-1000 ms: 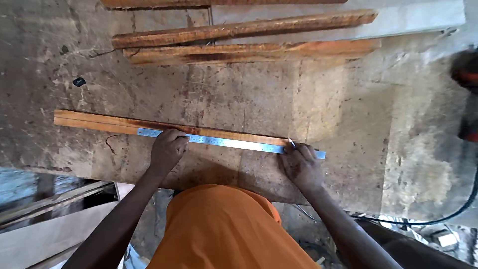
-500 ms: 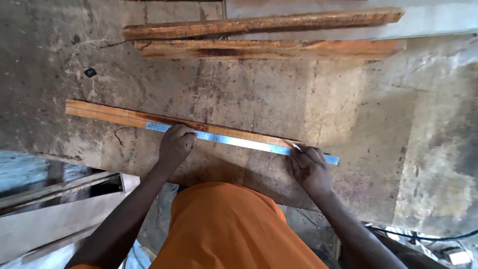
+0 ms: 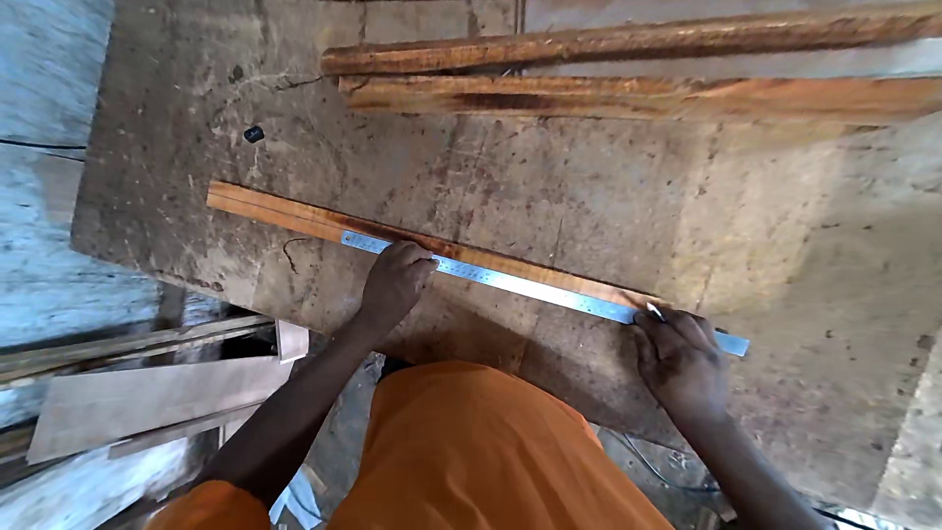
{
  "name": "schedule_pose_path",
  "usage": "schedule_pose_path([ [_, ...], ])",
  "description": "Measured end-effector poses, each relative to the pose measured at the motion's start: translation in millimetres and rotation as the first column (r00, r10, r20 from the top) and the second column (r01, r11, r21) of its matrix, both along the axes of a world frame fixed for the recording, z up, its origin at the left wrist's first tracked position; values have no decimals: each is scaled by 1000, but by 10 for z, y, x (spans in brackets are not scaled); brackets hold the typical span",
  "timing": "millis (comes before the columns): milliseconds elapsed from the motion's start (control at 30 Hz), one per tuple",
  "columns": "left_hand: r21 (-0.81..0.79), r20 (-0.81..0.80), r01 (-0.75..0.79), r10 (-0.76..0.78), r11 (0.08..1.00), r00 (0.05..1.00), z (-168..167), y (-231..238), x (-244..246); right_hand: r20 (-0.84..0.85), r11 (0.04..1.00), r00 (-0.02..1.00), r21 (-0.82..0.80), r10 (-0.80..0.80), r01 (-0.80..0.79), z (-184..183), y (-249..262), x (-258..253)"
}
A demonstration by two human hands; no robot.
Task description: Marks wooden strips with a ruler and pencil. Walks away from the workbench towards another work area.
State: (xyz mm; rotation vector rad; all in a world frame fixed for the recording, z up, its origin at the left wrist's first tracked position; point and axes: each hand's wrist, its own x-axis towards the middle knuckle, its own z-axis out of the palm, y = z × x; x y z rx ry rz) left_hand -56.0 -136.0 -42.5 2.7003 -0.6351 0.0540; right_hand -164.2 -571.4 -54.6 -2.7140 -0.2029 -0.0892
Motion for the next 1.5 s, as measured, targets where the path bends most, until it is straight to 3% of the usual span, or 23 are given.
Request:
schedule_pose_path([
  [200,40,-2,-98,98,994,995,46,-166,-144,13,1000,1000,10,8,-8,16,23,14],
  [367,209,-113,-125,151,970,982,247,-396,-276,10,1000,1000,12,11,-11,-41,-20,-27],
  [667,474,-497,74,197,877,845,610,-838,-213,50,1000,999,-3,0,0,-121,-24,-34],
  [933,577,-599,226,218,785,770,741,-1018,-125,76,1000,997,0,-15,15,-86,4,-30],
  [1133,565,-628,227,235,793,742,769,-1087,-57,36,999,999,1,-33,33,4,6,11],
  [1200,541,-625,210,223,814,748,768,-1074,-47,-43,996,998,81,-45,48,116,15,105],
  [1300,550,-613,189,239,814,753,792,-1082,-55,-224,917,974,385,-21,108,324,163,347],
  [1400,552,-591,212,199,806,782,752,-1051,-99,-228,726,972,678,59,115,501,594,703],
  [1500,501,-590,161,199,851,783,684,-1016,-166,-179,571,975,818,136,70,513,1177,1077],
])
